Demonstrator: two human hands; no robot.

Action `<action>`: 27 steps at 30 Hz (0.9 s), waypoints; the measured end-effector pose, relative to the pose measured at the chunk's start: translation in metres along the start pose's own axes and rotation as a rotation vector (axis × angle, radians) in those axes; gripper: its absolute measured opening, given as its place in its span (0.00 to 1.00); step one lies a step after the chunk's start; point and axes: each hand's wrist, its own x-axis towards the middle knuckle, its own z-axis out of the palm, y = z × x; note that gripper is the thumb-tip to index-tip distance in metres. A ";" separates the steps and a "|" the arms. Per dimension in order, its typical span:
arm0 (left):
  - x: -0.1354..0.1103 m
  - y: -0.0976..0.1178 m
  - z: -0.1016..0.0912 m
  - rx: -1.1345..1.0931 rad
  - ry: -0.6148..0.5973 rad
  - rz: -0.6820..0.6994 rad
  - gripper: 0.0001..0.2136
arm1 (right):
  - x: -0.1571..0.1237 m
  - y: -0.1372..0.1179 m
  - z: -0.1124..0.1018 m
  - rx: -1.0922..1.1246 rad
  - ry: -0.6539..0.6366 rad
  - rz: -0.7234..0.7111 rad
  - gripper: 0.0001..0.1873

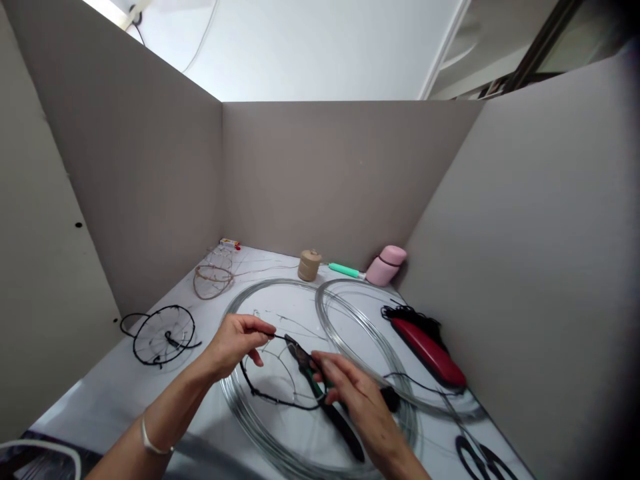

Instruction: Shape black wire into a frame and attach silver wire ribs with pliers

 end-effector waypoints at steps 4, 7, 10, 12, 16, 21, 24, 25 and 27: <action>-0.001 0.001 0.001 -0.030 -0.012 0.011 0.11 | 0.003 -0.011 0.010 -0.312 -0.022 -0.207 0.19; -0.004 0.002 0.000 -0.061 -0.050 0.040 0.14 | 0.009 -0.019 0.016 -0.435 0.040 -0.357 0.14; -0.007 0.002 -0.002 -0.007 -0.083 0.038 0.16 | 0.013 -0.026 0.018 -0.447 0.073 -0.482 0.12; -0.009 0.003 -0.004 0.077 -0.124 0.019 0.17 | 0.013 -0.029 0.019 -0.445 0.091 -0.523 0.12; -0.011 0.007 -0.007 0.176 -0.227 -0.004 0.17 | 0.010 -0.028 0.020 -0.433 0.127 -0.565 0.13; -0.010 0.006 -0.008 0.201 -0.222 0.063 0.15 | 0.009 -0.023 0.021 -0.385 0.114 -0.554 0.12; -0.010 0.005 -0.009 0.278 -0.199 0.086 0.16 | 0.008 -0.022 0.020 -0.332 0.081 -0.517 0.12; -0.011 0.005 -0.009 0.310 -0.195 0.074 0.16 | 0.008 -0.022 0.020 -0.316 0.072 -0.504 0.12; -0.012 0.006 -0.008 0.335 -0.180 0.048 0.16 | 0.008 -0.022 0.020 -0.289 0.061 -0.480 0.12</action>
